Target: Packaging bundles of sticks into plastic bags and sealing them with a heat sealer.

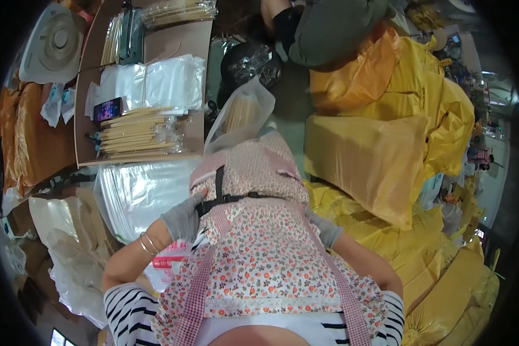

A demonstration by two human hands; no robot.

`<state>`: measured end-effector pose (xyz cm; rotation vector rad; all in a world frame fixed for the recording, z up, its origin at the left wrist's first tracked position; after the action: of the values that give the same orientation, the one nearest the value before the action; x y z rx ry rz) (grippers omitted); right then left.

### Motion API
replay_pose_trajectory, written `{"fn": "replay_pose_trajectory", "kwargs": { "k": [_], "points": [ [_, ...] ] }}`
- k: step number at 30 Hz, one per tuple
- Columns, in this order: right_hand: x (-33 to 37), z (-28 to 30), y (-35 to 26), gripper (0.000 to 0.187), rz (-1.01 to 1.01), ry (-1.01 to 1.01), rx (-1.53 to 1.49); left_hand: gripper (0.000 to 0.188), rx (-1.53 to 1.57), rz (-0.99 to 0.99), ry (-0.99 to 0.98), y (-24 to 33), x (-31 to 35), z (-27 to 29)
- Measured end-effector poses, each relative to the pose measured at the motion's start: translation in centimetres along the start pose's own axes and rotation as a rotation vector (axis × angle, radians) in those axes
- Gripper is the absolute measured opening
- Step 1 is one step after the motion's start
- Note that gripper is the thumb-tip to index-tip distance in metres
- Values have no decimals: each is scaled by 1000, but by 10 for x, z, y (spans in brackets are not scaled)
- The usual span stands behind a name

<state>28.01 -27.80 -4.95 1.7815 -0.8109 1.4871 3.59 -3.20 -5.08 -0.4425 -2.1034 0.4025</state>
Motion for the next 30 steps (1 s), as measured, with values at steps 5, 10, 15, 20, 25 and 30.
{"fn": "replay_pose_trajectory", "kwargs": {
  "k": [5, 10, 15, 20, 25, 30],
  "points": [
    [-38, 54, -10, 48, -141, -149, 79, 43, 95, 53, -170, -7, -15, 10],
    [25, 1, -83, 50, -196, 100, 391, 34, 95, 4, -157, -5, 18, -20],
    [13, -38, -206, 48, 122, -87, 1240, 25, -447, -642, 315, 72, 32, 72],
    [-52, -156, -415, 31, 892, 39, 1742, 41, -881, -1489, 962, 269, 99, -35],
    [-71, -390, -536, 60, 1465, 117, 1878, 67, -1260, -1197, 1184, 424, -10, -129],
    [-109, -551, -597, 87, 1688, 121, 2085, 111, -1153, -1083, 1420, 520, -91, -94]
  ]
}}
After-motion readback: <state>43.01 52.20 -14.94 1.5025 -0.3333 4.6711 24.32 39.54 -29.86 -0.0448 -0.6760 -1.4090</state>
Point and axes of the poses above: each hand's wrist, its own x-axis away from the middle knuckle, its own z-axis out of the back of the hand, y = z × x, the point moved 7 cm from there along -x, towards the middle knuckle
